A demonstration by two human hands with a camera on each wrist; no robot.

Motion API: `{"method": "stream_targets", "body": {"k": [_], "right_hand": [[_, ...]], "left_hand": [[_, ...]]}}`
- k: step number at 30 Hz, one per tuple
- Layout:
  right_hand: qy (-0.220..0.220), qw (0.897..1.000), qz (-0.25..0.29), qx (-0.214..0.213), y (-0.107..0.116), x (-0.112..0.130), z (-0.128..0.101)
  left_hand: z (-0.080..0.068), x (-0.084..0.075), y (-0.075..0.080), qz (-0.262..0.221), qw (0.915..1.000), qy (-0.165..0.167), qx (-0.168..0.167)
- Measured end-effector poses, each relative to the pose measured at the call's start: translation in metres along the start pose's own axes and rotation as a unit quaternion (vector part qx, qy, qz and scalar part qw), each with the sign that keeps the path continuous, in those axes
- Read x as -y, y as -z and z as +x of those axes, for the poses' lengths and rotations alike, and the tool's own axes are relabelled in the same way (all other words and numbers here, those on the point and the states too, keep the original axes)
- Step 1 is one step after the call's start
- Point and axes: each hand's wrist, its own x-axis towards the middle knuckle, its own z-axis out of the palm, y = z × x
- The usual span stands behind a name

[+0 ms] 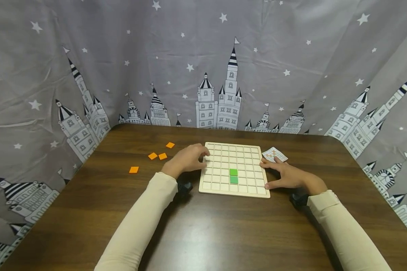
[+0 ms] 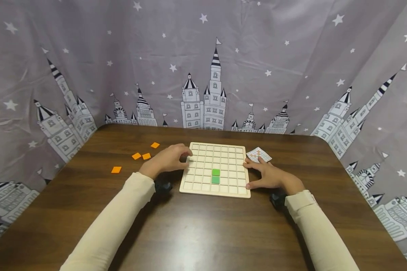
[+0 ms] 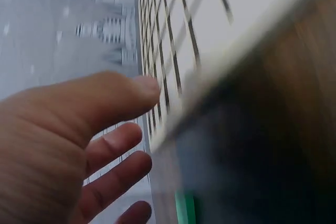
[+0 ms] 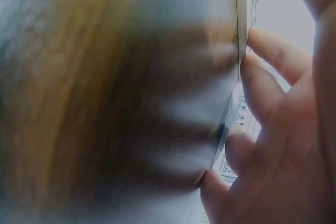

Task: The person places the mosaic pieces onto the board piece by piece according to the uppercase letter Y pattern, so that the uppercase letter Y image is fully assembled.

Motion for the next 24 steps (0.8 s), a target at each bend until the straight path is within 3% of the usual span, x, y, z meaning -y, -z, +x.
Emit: {"method": "stream_targets", "body": {"k": [4, 10, 19, 24], "right_hand": [[0.004, 1.0, 0.003, -0.003, 0.001, 0.0, 0.0], [-0.002, 1.0, 0.006, 0.005, 0.0, 0.002, 0.002], [-0.003, 1.0, 0.002, 0.008, -0.001, 0.01, 0.001], [-0.004, 1.0, -0.004, 0.007, -0.002, 0.01, 0.001]], "left_hand": [[-0.017, 0.025, 0.007, -0.025, 0.9993, 0.026, 0.008], [-0.032, 0.046, 0.008, -0.034, 0.9992, 0.018, 0.006], [-0.033, 0.058, 0.002, -0.019, 0.998, 0.042, -0.043], [-0.029, 0.061, -0.002, -0.008, 0.9982, 0.036, -0.046]]}}
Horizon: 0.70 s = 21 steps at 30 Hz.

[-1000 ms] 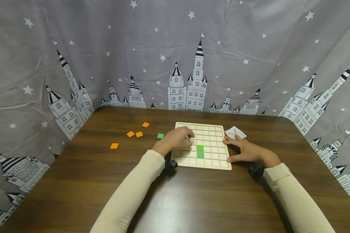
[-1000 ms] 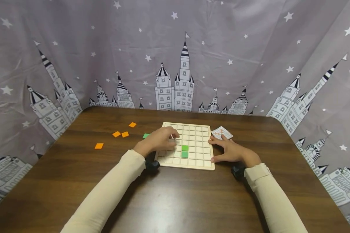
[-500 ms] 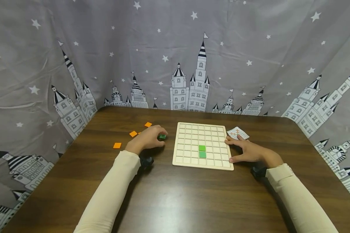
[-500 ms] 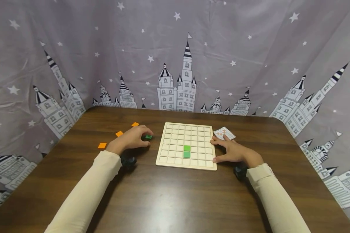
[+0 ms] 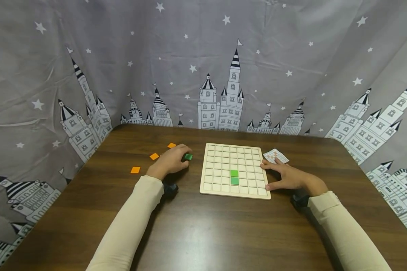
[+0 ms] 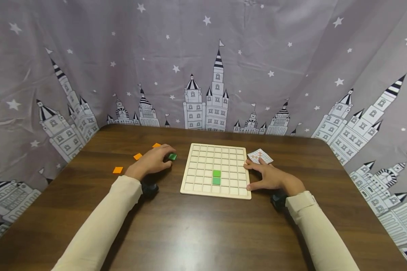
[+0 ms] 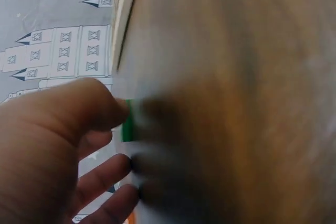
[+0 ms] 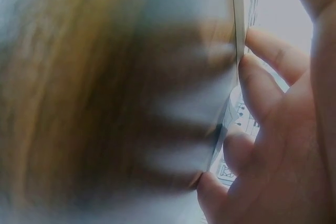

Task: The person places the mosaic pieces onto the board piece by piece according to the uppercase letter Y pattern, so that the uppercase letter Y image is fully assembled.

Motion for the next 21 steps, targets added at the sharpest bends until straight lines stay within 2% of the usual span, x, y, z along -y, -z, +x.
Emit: {"method": "stream_targets", "body": {"k": [4, 11, 18, 21], "right_hand": [[-0.002, 1.0, 0.007, -0.002, -0.001, 0.003, -0.001], [-0.004, 1.0, 0.01, -0.005, -0.003, 0.006, -0.003], [-0.012, 1.0, 0.01, -0.003, -0.006, 0.01, -0.005], [-0.014, 1.0, 0.013, -0.002, -0.007, 0.011, -0.006]], "left_hand": [[0.0, 0.001, -0.002, 0.005, 1.0, -0.004, 0.004], [-0.005, -0.001, 0.003, 0.015, 0.9998, 0.004, 0.013], [-0.008, 0.001, 0.004, 0.001, 0.9996, 0.014, 0.026], [-0.006, 0.0, 0.005, -0.008, 0.9996, 0.009, 0.027]]}}
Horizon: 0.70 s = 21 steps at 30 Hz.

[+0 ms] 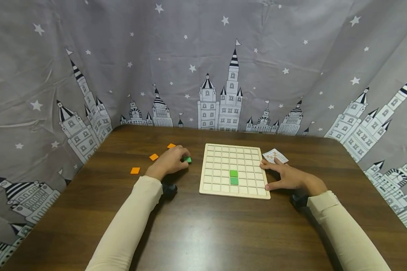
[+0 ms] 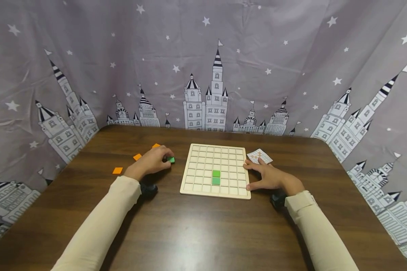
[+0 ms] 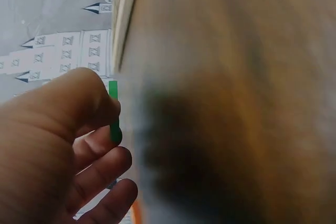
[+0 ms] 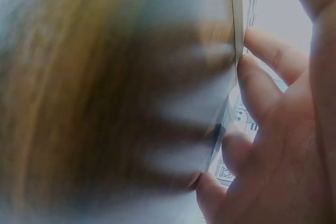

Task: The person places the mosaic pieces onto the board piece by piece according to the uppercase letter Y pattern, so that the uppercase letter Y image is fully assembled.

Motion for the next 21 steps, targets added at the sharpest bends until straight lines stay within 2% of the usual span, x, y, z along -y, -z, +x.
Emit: {"method": "stream_targets", "body": {"k": [5, 11, 16, 21], "right_hand": [[0.001, 1.0, -0.003, 0.001, 0.001, -0.001, -0.001], [0.0, 1.0, -0.004, 0.004, 0.002, 0.0, -0.001], [-0.001, 1.0, 0.0, 0.005, 0.002, 0.001, -0.001], [0.005, 1.0, 0.005, 0.002, 0.002, 0.002, -0.001]], "left_hand": [[0.006, -0.016, 0.008, -0.016, 0.9992, -0.03, -0.021], [0.018, -0.056, 0.016, 0.007, 0.9966, -0.077, -0.027], [0.032, -0.088, 0.011, 0.035, 0.9926, -0.115, -0.017], [0.045, -0.113, -0.001, 0.062, 0.9872, -0.146, 0.01]]}}
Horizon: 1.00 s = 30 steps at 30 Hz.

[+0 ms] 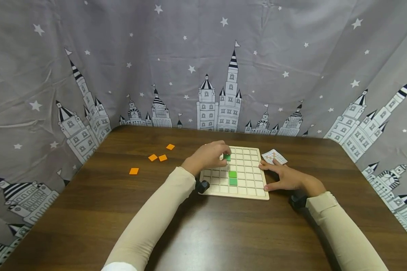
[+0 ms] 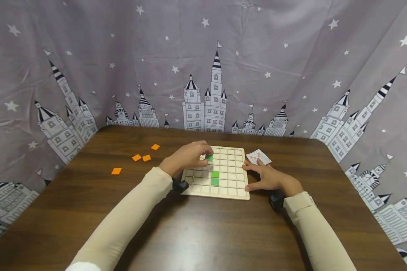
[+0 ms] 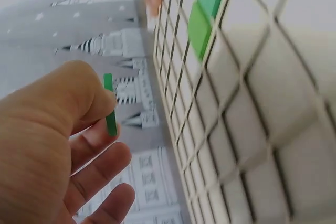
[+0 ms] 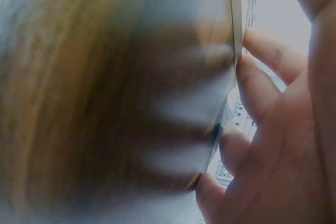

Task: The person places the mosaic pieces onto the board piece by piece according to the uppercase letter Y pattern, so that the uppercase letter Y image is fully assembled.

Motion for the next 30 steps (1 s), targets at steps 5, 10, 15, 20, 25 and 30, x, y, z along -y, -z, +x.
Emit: {"method": "stream_targets", "body": {"k": [5, 10, 15, 20, 25, 30], "right_hand": [[-0.005, 1.0, 0.008, 0.005, 0.0, -0.002, 0.002], [-0.016, 1.0, 0.014, 0.011, 0.001, -0.006, 0.004], [-0.016, 1.0, 0.015, 0.015, 0.004, -0.012, 0.005], [-0.013, 1.0, 0.015, 0.008, 0.006, -0.013, 0.006], [-0.009, 1.0, 0.012, 0.007, 0.007, -0.013, 0.006], [-0.011, 1.0, 0.017, 0.009, 0.006, -0.015, 0.008]], "left_hand": [[0.014, -0.012, -0.015, 0.0, 0.9994, -0.019, 0.028], [0.023, -0.016, -0.027, -0.011, 0.999, -0.017, 0.04], [0.026, -0.015, -0.034, 0.003, 0.9986, 0.002, 0.052], [0.027, -0.014, -0.033, 0.004, 0.9986, 0.011, 0.052], [0.028, -0.013, -0.034, -0.002, 0.9984, 0.016, 0.055], [0.03, -0.01, -0.036, -0.006, 0.998, 0.017, 0.061]]}}
